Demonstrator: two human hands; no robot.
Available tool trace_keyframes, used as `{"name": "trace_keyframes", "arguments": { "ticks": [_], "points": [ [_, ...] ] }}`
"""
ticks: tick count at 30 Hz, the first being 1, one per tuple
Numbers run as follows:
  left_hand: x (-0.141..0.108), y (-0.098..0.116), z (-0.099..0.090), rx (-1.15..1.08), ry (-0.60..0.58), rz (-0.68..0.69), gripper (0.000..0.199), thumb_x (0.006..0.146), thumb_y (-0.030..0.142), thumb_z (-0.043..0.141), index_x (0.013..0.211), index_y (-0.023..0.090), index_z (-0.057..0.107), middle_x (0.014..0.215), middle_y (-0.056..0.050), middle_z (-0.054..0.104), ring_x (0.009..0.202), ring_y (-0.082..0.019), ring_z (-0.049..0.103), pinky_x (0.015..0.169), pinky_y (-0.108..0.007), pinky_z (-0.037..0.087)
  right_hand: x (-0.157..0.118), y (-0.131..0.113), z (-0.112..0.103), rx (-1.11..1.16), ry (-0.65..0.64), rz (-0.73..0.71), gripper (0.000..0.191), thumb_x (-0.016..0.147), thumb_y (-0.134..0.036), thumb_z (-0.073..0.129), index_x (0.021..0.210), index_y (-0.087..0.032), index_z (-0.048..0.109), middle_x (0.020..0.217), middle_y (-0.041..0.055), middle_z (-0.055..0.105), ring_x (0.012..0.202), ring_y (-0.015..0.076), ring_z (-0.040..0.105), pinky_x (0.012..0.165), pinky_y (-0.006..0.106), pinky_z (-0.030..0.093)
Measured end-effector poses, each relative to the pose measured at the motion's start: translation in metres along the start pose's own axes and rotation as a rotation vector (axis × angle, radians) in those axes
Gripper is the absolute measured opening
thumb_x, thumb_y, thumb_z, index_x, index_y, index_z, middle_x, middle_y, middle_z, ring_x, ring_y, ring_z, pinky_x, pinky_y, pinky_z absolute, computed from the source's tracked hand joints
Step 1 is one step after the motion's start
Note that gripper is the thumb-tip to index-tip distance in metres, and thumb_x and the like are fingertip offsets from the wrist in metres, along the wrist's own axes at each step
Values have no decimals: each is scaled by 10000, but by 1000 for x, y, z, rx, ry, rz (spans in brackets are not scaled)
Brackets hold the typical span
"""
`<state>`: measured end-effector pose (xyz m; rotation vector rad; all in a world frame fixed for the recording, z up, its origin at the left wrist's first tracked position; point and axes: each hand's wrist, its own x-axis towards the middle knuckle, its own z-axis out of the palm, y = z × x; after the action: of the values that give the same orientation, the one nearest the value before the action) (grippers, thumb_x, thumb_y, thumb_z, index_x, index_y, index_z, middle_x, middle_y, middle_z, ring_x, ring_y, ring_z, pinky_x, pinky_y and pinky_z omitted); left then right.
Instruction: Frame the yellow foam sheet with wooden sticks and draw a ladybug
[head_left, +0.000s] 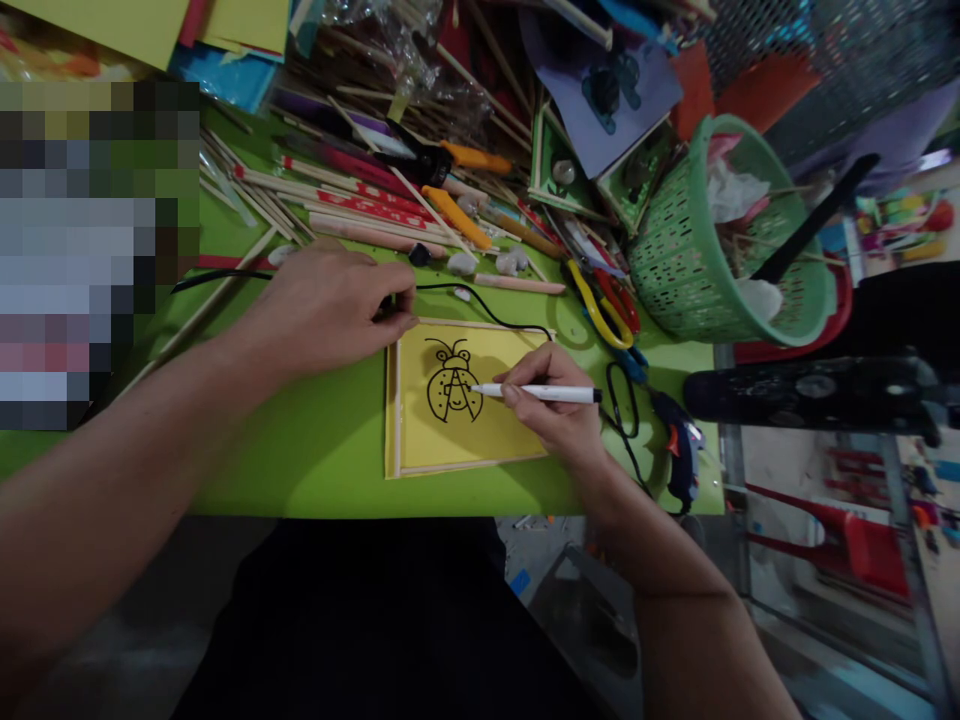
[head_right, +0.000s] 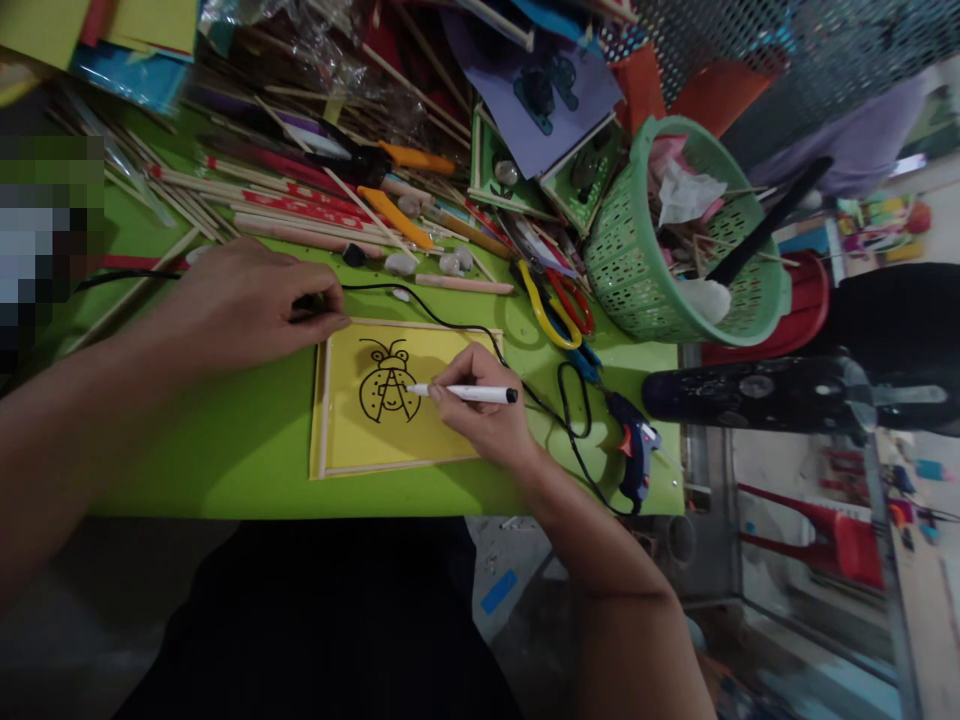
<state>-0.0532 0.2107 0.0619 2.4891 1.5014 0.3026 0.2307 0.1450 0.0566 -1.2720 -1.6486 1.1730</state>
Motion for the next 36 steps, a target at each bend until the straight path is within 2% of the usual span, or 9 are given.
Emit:
{"name": "trace_keyframes", "arguments": {
  "ticks": [4, 10, 21, 29, 36],
  "points": [
    [1, 0, -1, 14, -5, -2, 248, 978, 362, 508, 959, 232, 719, 752, -12, 696, 746, -190, 609, 708, -314, 356, 0, -1, 0, -7, 1, 4, 210, 869, -373, 799, 831, -249, 634, 730, -25, 665, 612, 131, 557, 544, 286, 422],
    [1, 2, -4, 11, -43, -21, 285, 984, 373, 502, 984, 216, 739, 785, -47, 712, 770, -234, 636, 711, -346, 354, 0, -1, 0, 0, 2, 19, 210, 869, -370, 804, 835, -245, 639, 739, -20, 667, 609, 129, 549, 541, 281, 419],
    [1, 0, -1, 22, -42, -25, 293, 984, 391, 502, 1008, 232, 746, 802, -31, 722, 782, -220, 631, 765, -335, 407, -2, -2, 0, -7, -32, 34, 231, 866, -399, 818, 836, -250, 644, 729, -22, 671, 606, 128, 553, 520, 281, 411],
    [2, 1, -1, 38, -46, -30, 301, 981, 406, 482, 1000, 239, 731, 808, -34, 716, 790, -228, 646, 779, -341, 431, -1, -1, 1, 17, 7, 26, 252, 871, -431, 811, 843, -252, 636, 729, -21, 667, 608, 129, 540, 535, 292, 434],
    [2, 0, 0, 36, -51, -26, 282, 973, 395, 492, 1001, 242, 727, 810, -31, 721, 788, -226, 652, 776, -337, 431, 0, -5, 3, -15, -3, 24, 223, 871, -381, 809, 848, -242, 637, 719, -23, 679, 585, 119, 531, 512, 275, 412]
  ]
}}
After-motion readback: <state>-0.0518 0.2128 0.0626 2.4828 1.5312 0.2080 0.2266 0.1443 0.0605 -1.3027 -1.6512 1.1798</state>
